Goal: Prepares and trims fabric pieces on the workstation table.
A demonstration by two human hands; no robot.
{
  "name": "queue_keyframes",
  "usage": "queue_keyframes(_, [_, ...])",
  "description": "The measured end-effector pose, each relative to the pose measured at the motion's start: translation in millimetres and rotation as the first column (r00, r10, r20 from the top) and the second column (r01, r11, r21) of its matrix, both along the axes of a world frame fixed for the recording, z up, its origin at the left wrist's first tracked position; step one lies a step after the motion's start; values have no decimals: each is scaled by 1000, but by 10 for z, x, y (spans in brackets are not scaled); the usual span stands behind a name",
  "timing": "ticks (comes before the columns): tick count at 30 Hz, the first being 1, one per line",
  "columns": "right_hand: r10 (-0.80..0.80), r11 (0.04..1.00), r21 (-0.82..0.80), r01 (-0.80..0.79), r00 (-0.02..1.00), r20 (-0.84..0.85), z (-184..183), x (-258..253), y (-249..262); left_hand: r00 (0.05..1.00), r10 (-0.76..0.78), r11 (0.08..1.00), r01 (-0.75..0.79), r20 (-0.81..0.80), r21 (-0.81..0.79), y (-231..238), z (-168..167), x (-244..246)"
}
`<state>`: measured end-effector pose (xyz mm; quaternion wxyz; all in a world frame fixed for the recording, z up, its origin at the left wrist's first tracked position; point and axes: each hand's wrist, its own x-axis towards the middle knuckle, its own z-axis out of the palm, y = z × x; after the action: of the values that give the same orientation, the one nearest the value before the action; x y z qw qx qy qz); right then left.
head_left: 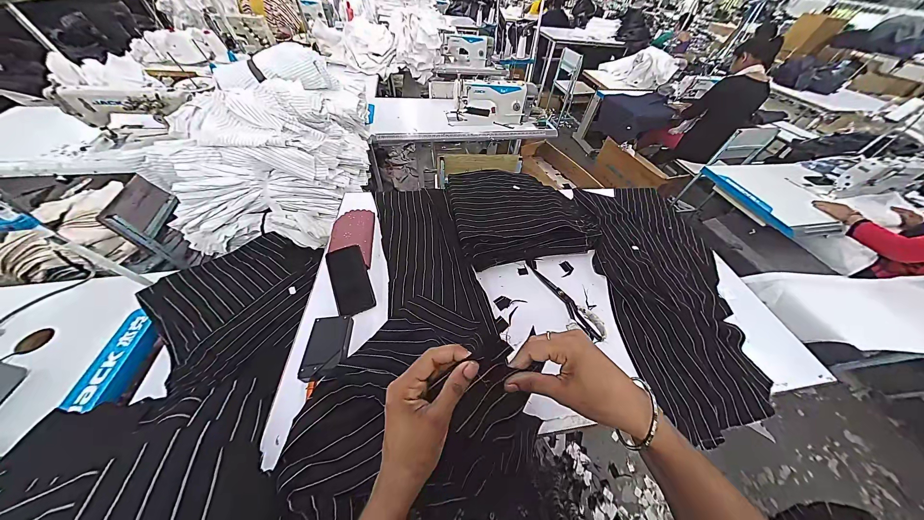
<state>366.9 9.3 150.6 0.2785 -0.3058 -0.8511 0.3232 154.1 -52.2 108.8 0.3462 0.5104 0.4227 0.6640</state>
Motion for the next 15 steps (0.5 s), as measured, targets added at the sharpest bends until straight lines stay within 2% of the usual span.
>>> queue_keyframes(4, [-30,999,-19,29,998,-64,-224,-23,37,971,-93,961,145,219,-235,72,-34,92])
queue_keyframes(7, [-82,985,-158,68,993,-85,-579,-103,103,926,-134,873,279,353,-400,161,-103,114])
queue_keyframes(9, [-90,966,-243,91,996,14,-930,-9,212,898,-165,819,355,407,-452,208,-213,113])
queue_keyframes(11, [-150,950,-245,191,973,177,-1278,270,386,864,-194,775,426,465,-467,253,-319,110])
queue_keyframes(13, [-297,901,-188,391,872,389,-1503,690,574,838,-207,754,465,504,-464,282,-361,123])
queue_keyframes(15, [-464,794,-110,598,713,525,-1637,1096,750,817,-218,751,490,533,-443,293,-370,145])
